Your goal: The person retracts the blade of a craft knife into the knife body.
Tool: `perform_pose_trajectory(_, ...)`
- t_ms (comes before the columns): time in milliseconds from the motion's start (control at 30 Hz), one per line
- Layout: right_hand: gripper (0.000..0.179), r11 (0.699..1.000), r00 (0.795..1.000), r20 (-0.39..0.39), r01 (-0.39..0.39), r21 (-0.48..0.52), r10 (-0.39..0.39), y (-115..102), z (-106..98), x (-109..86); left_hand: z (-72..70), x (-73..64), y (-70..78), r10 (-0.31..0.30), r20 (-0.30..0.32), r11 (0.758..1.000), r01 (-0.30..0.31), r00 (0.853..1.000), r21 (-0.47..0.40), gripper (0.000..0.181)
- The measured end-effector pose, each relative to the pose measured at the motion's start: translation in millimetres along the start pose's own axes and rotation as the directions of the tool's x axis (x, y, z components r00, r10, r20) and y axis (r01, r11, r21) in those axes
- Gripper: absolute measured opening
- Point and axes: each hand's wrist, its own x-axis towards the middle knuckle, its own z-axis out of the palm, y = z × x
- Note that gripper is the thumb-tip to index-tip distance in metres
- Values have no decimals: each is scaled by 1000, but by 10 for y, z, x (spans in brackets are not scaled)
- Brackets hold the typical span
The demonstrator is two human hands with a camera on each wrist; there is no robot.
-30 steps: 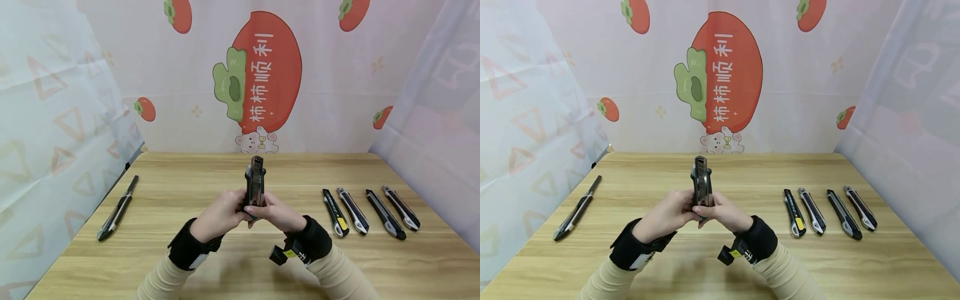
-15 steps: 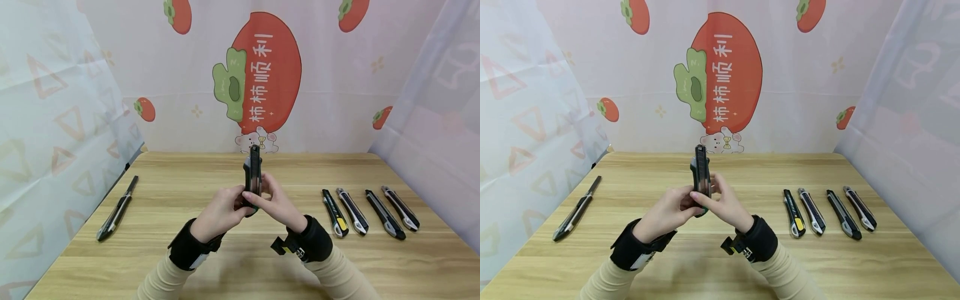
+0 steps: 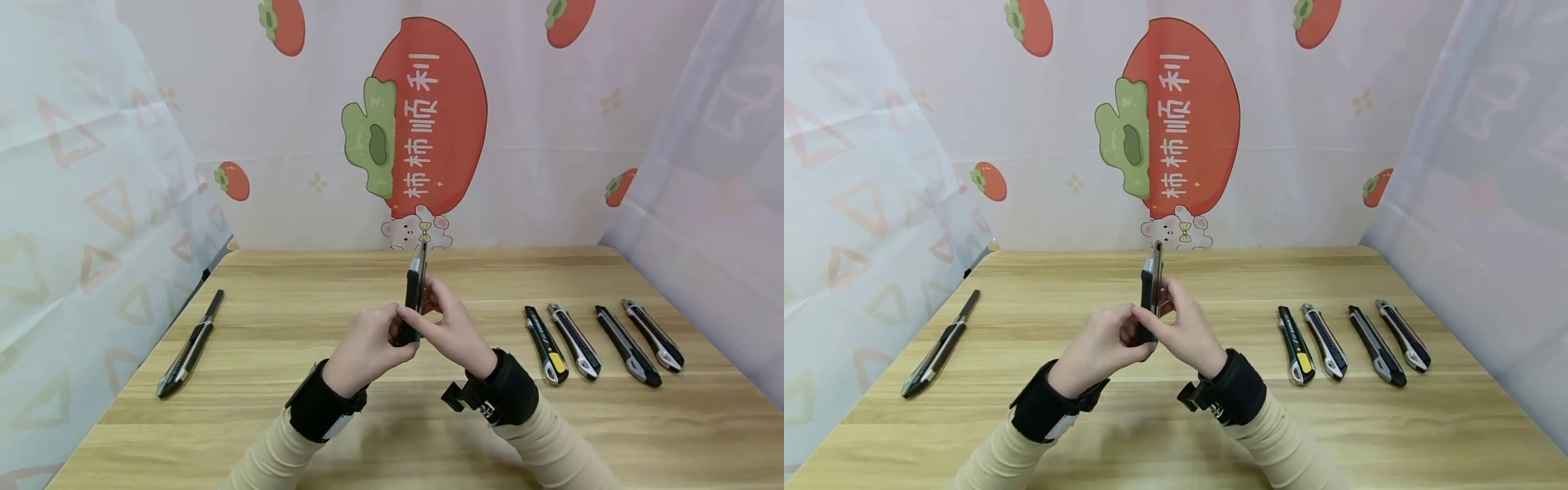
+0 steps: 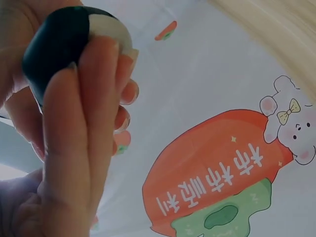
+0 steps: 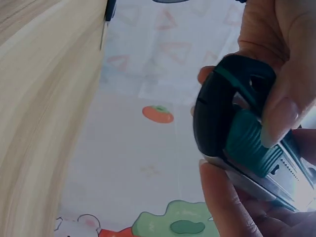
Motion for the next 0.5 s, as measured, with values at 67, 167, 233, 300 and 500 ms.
perform_pose_trajectory(67, 29, 1000, 1000, 19, 2, -8, -2, 3, -14, -7, -8, 3, 1, -16, 41, 1000, 17, 999, -18, 16)
perform_pose_trajectory(167, 27, 999, 997, 71, -20, -36, 22, 13, -58, -19, -37, -5, -35, -36, 151, 998, 42, 988, -36, 25)
perform_pose_trajectory(233, 29, 995, 992, 115, -47, -90, 57, 56, -118, -11, -89, -11, -100, -61, 234, 997, 69, 970, -23, 30)
perform_pose_trajectory(300, 31, 982, 982, 153, -82, -171, 109, 114, -211, 25, -169, -9, -213, -99, 278, 995, 95, 955, 30, 35)
perform_pose_trajectory(500, 43, 889, 933, 167, -233, -395, 319, 370, -647, 161, -667, -20, -792, -296, 180, 925, 234, 938, 298, 37)
